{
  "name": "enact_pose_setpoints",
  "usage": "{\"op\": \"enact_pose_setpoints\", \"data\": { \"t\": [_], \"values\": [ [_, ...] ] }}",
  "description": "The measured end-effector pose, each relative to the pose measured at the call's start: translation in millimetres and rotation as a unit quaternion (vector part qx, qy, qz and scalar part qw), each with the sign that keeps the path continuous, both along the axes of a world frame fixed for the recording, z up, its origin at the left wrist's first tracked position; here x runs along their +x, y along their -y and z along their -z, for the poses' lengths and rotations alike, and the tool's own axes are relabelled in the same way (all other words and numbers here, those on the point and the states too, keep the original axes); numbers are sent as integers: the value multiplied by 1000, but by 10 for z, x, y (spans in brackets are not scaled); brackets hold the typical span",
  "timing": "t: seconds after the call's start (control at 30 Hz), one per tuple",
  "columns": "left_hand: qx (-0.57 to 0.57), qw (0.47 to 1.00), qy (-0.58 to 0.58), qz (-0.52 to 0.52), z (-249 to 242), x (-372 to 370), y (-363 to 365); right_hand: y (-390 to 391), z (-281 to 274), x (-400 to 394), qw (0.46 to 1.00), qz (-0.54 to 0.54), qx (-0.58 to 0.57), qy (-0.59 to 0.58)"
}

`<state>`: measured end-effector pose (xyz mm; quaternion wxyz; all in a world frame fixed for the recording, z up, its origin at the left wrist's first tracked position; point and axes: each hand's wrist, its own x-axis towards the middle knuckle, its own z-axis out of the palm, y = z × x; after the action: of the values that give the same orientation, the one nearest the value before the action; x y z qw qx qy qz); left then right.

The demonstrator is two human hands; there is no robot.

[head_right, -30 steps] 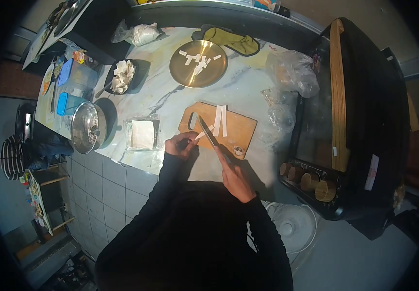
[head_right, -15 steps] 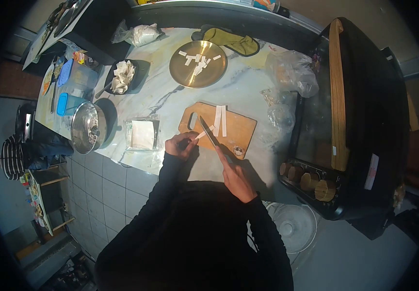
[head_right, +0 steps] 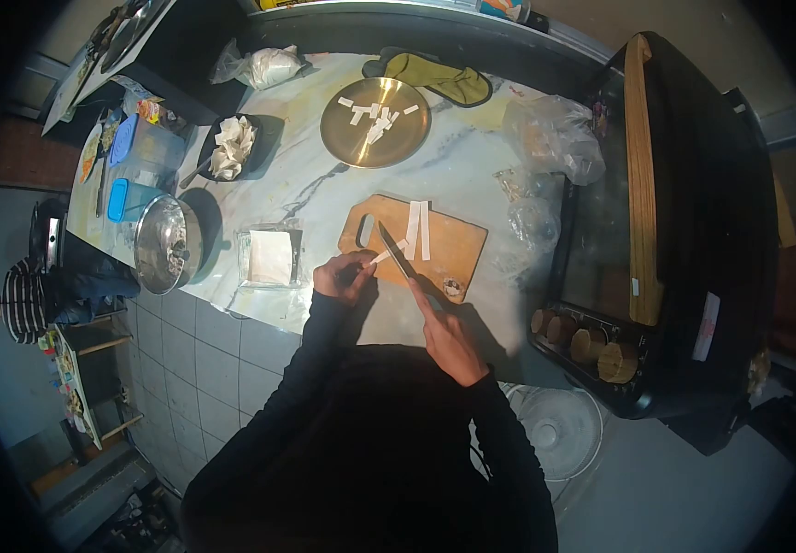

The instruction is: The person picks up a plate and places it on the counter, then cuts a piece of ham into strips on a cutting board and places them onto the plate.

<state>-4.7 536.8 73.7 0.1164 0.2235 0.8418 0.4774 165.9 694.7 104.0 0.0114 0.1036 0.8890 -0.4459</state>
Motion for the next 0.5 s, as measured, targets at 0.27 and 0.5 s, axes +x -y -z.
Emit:
{"op": "enact_pose_setpoints", "data": {
  "t": [0.27, 0.5],
  "values": [
    [4, 1000, -18, 6, 68, -12, 5, 2, 11, 9, 999, -15, 46, 17],
    [3, 1000, -8, 5, 69, -14, 7, 33, -19, -7, 994, -36, 98, 41]
  ]
}}
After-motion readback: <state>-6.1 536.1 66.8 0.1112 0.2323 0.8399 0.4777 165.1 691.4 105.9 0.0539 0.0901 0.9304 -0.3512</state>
